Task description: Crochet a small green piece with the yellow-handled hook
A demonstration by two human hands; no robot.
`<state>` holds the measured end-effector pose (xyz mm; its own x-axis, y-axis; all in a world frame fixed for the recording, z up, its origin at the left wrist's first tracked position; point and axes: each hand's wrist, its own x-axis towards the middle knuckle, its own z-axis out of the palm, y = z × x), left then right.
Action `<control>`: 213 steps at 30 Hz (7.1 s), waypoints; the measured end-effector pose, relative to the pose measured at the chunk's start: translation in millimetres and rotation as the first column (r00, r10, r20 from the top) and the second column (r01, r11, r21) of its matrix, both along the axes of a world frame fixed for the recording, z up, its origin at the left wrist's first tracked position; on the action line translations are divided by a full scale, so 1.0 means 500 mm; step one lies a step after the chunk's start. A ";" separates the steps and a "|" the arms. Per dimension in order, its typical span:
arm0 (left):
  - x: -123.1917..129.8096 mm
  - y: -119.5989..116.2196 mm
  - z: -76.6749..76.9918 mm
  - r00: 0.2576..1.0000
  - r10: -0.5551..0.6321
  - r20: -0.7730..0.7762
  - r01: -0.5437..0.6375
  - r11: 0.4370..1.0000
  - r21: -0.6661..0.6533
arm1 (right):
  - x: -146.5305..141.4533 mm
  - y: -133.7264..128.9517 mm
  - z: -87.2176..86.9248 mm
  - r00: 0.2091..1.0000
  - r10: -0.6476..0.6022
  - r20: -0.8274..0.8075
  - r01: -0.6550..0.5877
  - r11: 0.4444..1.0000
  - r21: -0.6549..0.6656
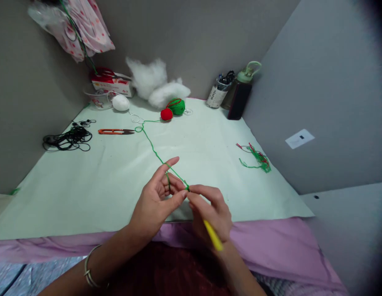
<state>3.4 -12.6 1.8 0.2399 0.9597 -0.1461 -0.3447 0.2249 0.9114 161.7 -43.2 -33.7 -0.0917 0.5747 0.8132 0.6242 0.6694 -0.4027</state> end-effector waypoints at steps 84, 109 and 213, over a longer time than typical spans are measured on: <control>-0.014 0.010 -0.009 0.996 -0.087 -0.029 0.088 0.995 0.039 | 0.006 0.012 0.022 0.739 0.174 -0.651 -0.386 0.901 -0.196; -0.004 0.010 -0.003 0.987 -0.119 0.108 0.120 0.993 -0.006 | -0.017 0.015 0.023 0.783 0.096 -0.615 -0.287 0.933 -0.219; -0.010 0.006 -0.013 0.994 -0.090 0.066 0.091 0.996 -0.011 | -0.006 0.022 0.024 0.590 0.099 -0.802 -0.486 0.836 -0.255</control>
